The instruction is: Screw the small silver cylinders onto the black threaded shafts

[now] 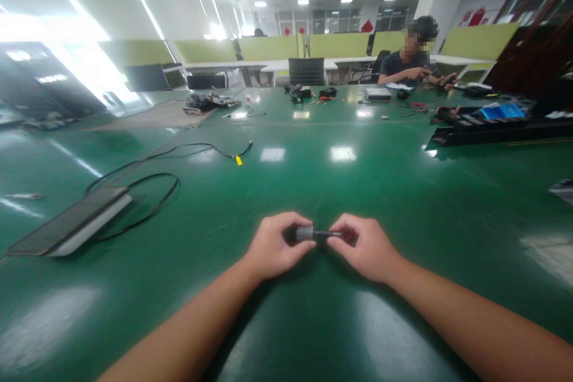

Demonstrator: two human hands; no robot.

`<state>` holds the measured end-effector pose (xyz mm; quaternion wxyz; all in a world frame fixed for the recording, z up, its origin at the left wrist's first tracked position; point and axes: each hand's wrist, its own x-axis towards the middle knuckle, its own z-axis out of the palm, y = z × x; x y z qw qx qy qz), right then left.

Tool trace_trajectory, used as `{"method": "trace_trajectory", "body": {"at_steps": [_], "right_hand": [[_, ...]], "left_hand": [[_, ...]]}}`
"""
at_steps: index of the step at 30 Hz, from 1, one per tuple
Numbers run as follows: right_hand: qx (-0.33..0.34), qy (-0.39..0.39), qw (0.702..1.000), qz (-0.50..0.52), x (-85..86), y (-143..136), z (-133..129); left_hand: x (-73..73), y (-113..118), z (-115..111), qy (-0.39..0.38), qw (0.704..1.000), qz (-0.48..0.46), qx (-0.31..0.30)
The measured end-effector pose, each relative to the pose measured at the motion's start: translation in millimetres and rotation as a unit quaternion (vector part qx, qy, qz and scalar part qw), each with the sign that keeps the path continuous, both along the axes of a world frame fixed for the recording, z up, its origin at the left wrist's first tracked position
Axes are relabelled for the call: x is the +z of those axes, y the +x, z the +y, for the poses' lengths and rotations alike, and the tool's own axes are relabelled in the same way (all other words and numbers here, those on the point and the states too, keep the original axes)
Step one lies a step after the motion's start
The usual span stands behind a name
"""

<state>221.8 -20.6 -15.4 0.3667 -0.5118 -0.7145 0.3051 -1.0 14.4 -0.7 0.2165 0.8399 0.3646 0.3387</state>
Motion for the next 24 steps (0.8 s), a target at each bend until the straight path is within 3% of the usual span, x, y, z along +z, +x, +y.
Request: {"method": "trace_trajectory", "body": {"at_steps": [24], "right_hand": [[-0.003, -0.004, 1.000, 0.009, -1.1, 0.0, 1.6]], "left_hand": [[0.5, -1.6, 0.7, -0.004, 1.000, 0.002, 0.012]]}}
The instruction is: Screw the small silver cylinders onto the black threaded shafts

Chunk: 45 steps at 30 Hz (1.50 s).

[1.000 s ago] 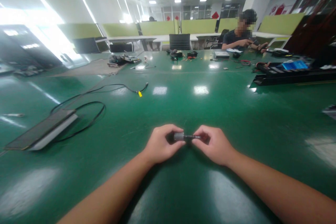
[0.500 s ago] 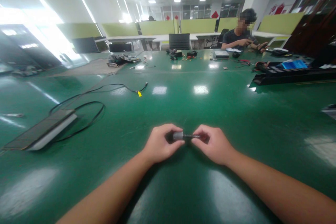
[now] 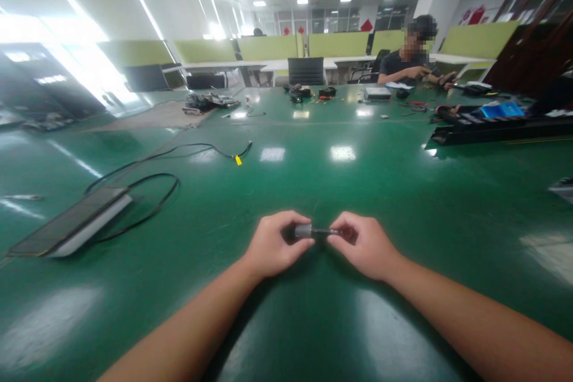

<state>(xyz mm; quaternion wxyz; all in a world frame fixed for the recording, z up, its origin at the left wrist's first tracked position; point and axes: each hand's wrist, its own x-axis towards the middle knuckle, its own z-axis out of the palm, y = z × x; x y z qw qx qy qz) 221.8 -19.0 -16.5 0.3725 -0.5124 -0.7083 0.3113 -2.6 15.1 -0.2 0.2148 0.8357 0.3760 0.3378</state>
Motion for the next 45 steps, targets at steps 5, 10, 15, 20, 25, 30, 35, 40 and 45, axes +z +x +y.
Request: {"method": "trace_trajectory", "body": {"at_steps": [5, 10, 15, 20, 25, 30, 35, 40, 45], "right_hand": [[-0.002, 0.009, 1.000, -0.002, 0.5, -0.2, 0.5], [-0.004, 0.002, 1.000, -0.008, 1.7, 0.5, -0.1], [0.000, 0.001, 1.000, -0.004, 1.0, 0.3, -0.4], [-0.002, -0.003, 1.000, -0.002, 1.7, -0.9, -1.7], [-0.006, -0.005, 1.000, -0.003, 2.0, -1.3, -1.3], [-0.002, 0.002, 1.000, -0.001, 0.5, -0.6, -0.3], [0.000, 0.001, 1.000, 0.001, -0.2, 0.0, -0.5], [-0.002, -0.002, 1.000, 0.005, 0.4, 0.2, 0.2], [-0.004, -0.002, 1.000, 0.007, 0.7, 0.6, -0.2]], "left_hand": [[0.0, -0.6, 0.7, 0.003, 1.000, 0.000, 0.001], [0.3, 0.9, 0.3, 0.000, 1.000, -0.003, 0.001], [0.6, 0.9, -0.4, -0.001, 1.000, -0.004, 0.000], [-0.1, -1.0, 0.5, -0.003, 1.000, -0.006, 0.001], [-0.9, -1.6, 1.5, -0.006, 1.000, -0.007, 0.000], [-0.8, -1.1, 2.0, -0.007, 1.000, -0.003, 0.007], [-0.5, -0.7, 1.1, -0.010, 1.000, -0.006, 0.004], [-0.9, -0.4, 0.3, -0.009, 1.000, -0.009, 0.005], [0.0, -0.5, 0.9, -0.011, 1.000, -0.007, 0.009]]}}
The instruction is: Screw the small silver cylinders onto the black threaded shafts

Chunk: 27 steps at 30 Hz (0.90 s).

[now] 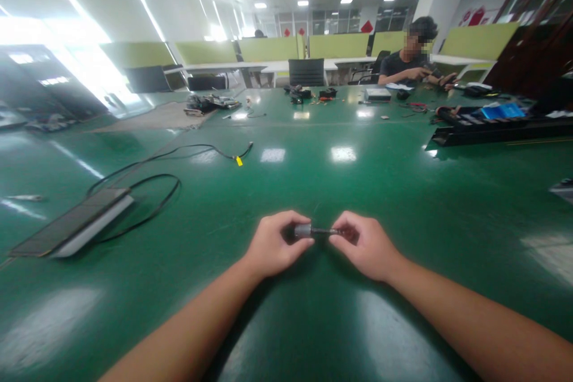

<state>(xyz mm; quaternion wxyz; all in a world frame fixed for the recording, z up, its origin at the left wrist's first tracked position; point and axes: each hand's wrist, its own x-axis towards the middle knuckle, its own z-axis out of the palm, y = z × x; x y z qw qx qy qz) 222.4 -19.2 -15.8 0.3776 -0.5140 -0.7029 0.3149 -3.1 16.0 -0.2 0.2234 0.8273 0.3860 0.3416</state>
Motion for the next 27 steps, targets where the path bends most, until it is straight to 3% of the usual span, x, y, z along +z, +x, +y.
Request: {"method": "trace_trajectory", "body": {"at_steps": [27], "right_hand": [[-0.004, 0.007, 1.000, -0.009, 0.0, 0.0, -0.4]], "left_hand": [[-0.3, -0.3, 0.4, 0.006, 1.000, 0.007, 0.004]]}}
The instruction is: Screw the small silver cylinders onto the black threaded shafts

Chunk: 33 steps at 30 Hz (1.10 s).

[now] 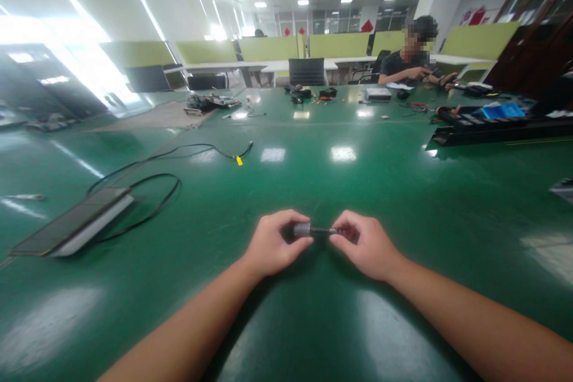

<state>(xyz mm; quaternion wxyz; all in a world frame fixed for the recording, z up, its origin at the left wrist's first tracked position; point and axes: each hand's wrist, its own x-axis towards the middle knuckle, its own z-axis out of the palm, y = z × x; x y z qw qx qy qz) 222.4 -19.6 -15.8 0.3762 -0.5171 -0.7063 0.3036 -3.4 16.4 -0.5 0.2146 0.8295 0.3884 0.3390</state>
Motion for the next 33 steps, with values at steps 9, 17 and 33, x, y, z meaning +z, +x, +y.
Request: {"method": "trace_trajectory", "body": {"at_steps": [9, 17, 33], "right_hand": [[0.007, 0.004, 1.000, 0.001, 1.7, 1.6, 1.5], [0.008, 0.013, 1.000, -0.004, 1.0, 3.5, 1.4], [0.006, 0.020, 1.000, -0.004, 1.2, 3.8, 1.8]], "left_hand": [[0.1, -0.1, -0.1, 0.001, 1.000, 0.000, 0.002], [1.8, 1.6, -0.9, 0.002, 1.000, -0.002, 0.002], [1.2, 0.2, -0.3, 0.004, 1.000, 0.001, 0.000]]}}
